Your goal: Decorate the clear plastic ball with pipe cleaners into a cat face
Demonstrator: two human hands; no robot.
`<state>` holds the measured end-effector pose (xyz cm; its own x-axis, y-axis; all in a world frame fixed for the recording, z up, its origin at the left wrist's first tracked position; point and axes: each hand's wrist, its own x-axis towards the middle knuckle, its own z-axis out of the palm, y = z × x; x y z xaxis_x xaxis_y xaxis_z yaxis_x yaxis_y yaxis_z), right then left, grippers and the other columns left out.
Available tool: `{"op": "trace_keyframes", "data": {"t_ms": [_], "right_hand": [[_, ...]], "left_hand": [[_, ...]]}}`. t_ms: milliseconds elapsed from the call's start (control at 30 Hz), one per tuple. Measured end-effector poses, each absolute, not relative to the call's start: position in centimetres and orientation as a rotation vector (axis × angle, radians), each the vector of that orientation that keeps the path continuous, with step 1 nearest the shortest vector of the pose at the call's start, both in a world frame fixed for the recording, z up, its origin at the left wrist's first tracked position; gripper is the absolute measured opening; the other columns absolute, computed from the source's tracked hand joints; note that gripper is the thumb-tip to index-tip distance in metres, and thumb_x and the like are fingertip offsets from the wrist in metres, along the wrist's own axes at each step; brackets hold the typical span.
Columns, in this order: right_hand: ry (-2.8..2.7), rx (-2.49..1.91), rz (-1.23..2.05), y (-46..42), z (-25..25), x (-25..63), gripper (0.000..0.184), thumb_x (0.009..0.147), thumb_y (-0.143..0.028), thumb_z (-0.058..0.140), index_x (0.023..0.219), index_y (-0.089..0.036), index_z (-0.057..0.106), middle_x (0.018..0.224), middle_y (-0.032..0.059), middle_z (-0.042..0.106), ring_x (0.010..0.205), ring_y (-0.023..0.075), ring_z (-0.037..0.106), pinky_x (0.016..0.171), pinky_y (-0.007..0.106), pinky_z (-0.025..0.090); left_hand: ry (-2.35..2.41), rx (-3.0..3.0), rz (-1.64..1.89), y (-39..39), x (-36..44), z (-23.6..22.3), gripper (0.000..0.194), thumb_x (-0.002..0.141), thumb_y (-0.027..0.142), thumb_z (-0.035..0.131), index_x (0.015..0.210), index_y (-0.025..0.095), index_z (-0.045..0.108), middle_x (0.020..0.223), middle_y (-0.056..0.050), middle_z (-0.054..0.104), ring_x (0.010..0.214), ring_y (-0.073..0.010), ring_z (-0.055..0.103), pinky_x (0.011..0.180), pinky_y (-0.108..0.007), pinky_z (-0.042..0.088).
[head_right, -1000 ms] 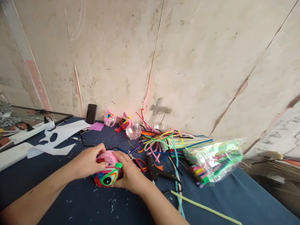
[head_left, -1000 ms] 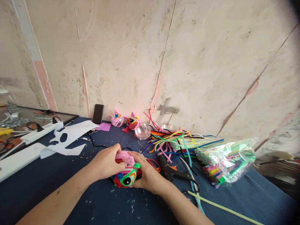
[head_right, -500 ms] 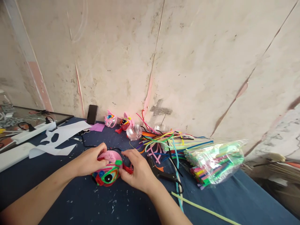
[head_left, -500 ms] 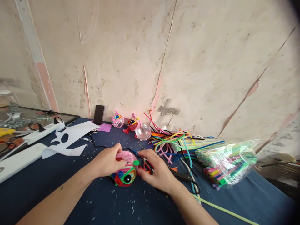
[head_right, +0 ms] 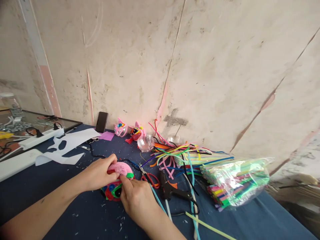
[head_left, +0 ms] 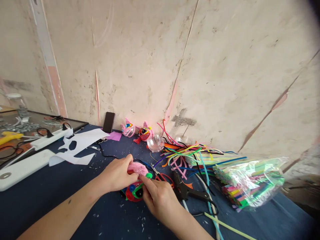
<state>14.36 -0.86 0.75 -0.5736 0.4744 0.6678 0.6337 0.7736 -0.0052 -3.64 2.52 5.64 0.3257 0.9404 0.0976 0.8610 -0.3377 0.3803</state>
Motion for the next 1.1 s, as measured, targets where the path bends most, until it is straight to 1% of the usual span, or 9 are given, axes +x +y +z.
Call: {"op": "trace_keyframes", "data": {"t_ms": [100, 233, 367, 533, 633, 733, 767, 933, 1100], "right_hand": [[-2.306, -0.824, -0.404, -0.9, 0.9, 14.3, 0.030, 0.087, -0.007, 0.035, 0.107, -0.002, 0.056, 0.061, 0.0047, 0.063, 0.048, 0.0151, 0.054, 0.045, 0.026, 0.033], [-2.292, -0.857, -0.493, -0.7, 0.7, 14.3, 0.032, 0.085, -0.007, 0.035, 0.107, 0.000, 0.056, 0.059, 0.0047, 0.063, 0.045, 0.0156, 0.054, 0.044, 0.027, 0.032], [-2.272, -0.904, -0.497, -0.5, 0.5, 14.4, 0.032, 0.084, -0.008, 0.035, 0.106, -0.002, 0.058, 0.056, 0.0034, 0.062, 0.043, 0.0151, 0.055, 0.043, 0.027, 0.032], [-2.246, -0.921, -0.491, -0.4, 0.4, 14.7, 0.032, 0.084, -0.008, 0.035, 0.106, -0.004, 0.058, 0.054, 0.0029, 0.062, 0.041, 0.0149, 0.054, 0.042, 0.026, 0.031], [-2.229, -0.942, -0.446, -0.2, 0.0, 15.1, 0.033, 0.084, -0.009, 0.035, 0.107, -0.007, 0.059, 0.055, 0.0033, 0.064, 0.042, 0.0145, 0.055, 0.043, 0.024, 0.033], [-2.217, -0.981, -0.340, 0.2, -0.3, 15.7, 0.033, 0.084, -0.011, 0.036, 0.107, -0.008, 0.060, 0.056, 0.0034, 0.064, 0.043, 0.0142, 0.058, 0.044, 0.022, 0.037], [-2.214, -1.000, -0.286, 0.3, -0.3, 15.9, 0.033, 0.084, -0.012, 0.037, 0.107, -0.009, 0.061, 0.056, 0.0035, 0.065, 0.043, 0.0141, 0.059, 0.045, 0.021, 0.038], [-2.185, -1.085, 0.004, 0.6, -0.1, 16.5, 0.033, 0.086, -0.018, 0.038, 0.105, -0.011, 0.065, 0.056, 0.0029, 0.065, 0.043, 0.0132, 0.057, 0.044, 0.021, 0.040], [-2.079, -1.228, 0.336, 1.6, -0.4, 17.5, 0.036, 0.088, -0.029, 0.039, 0.105, -0.010, 0.065, 0.058, 0.0028, 0.064, 0.048, 0.0145, 0.057, 0.047, 0.023, 0.042]], "left_hand": [[1.626, 2.372, 0.438, 2.4, -3.7, 5.7, 0.013, 0.074, 0.033, 0.047, 0.080, 0.024, 0.041, 0.061, 0.001, 0.054, 0.063, -0.0228, 0.055, 0.054, -0.027, 0.026], [1.534, 2.346, 0.429, 2.5, -4.2, 6.2, 0.014, 0.078, 0.036, 0.046, 0.082, 0.023, 0.045, 0.063, 0.001, 0.057, 0.061, -0.0210, 0.055, 0.055, -0.027, 0.028], [1.447, 2.300, 0.412, 2.7, -4.8, 6.7, 0.014, 0.082, 0.033, 0.042, 0.084, 0.022, 0.049, 0.069, 0.001, 0.061, 0.064, -0.0195, 0.055, 0.058, -0.027, 0.031], [1.339, 2.232, 0.433, 3.2, -5.4, 6.8, 0.020, 0.085, 0.032, 0.037, 0.085, 0.022, 0.054, 0.069, 0.002, 0.061, 0.066, -0.0180, 0.055, 0.059, -0.026, 0.034], [1.215, 2.137, 0.423, 3.8, -6.0, 6.8, 0.023, 0.084, 0.027, 0.038, 0.093, 0.021, 0.058, 0.077, 0.001, 0.064, 0.072, -0.0172, 0.057, 0.064, -0.025, 0.038], [1.105, 2.070, 0.418, 4.6, -6.7, 6.6, 0.029, 0.082, 0.022, 0.040, 0.102, 0.021, 0.061, 0.096, -0.001, 0.067, 0.087, -0.0181, 0.058, 0.075, -0.026, 0.040], [1.080, 2.041, 0.423, 4.9, -6.9, 6.5, 0.029, 0.081, 0.023, 0.042, 0.103, 0.021, 0.061, 0.099, -0.002, 0.066, 0.090, -0.0184, 0.058, 0.076, -0.026, 0.040], [1.043, 1.853, 0.495, 5.9, -7.4, 5.8, 0.025, 0.080, 0.032, 0.049, 0.095, 0.018, 0.063, 0.089, -0.002, 0.064, 0.083, -0.0174, 0.056, 0.072, -0.026, 0.040], [0.995, 1.777, 0.584, 6.5, -7.3, 5.0, 0.030, 0.079, 0.040, 0.053, 0.092, 0.016, 0.064, 0.089, -0.004, 0.064, 0.082, -0.0174, 0.054, 0.075, -0.029, 0.040]]}}
